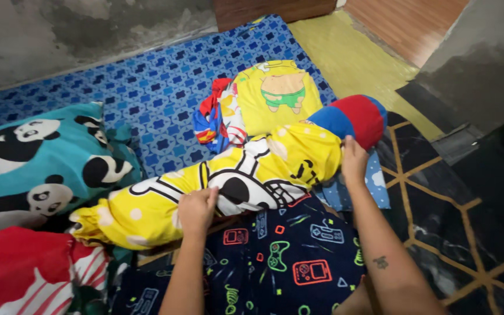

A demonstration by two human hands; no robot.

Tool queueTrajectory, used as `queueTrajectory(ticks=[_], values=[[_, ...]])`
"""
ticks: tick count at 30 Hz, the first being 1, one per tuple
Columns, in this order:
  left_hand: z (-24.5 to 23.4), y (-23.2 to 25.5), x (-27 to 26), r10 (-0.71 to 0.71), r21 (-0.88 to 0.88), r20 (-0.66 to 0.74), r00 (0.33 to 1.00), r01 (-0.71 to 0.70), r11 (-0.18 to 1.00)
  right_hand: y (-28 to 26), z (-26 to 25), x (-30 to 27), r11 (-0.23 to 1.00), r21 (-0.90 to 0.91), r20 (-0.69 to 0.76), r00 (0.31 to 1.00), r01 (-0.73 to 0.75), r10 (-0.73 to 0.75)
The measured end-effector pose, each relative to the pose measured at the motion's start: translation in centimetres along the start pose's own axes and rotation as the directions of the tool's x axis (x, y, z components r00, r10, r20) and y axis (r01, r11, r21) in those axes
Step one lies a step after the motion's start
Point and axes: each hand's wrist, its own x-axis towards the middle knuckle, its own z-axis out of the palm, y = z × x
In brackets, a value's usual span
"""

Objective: The person sits on the floor and folds a long cylindrical pillow with a cartoon print, then folds a blue cloud-patterned pillowcase and places it on a panda-print pillow. The person handles the items by hand without tools.

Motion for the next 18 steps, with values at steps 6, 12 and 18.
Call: queueTrajectory(ticks=[6,12,18], values=[[0.3,0.2,1.5,-0.110,0.018,0.027,0.994,0.109,0.994,-5.5,-0.7,3.3,0.878,-0.452,0.188,0.979,0.157,-0.078],[0.9,-0.3,1.2,-0.095,0.020,0.007,0.995,0.095,0.995,-9.8,2.0,4.7,0.914,-0.295,0.277,0.940,0.279,-0.197],[-0.4,0.9,1.9,-0.190,0.044,0.100,0.977,0.186,0.982,-7.5,4.0,6.6,0.842,-0.488,0.473,0.880,0.230,0.034]])
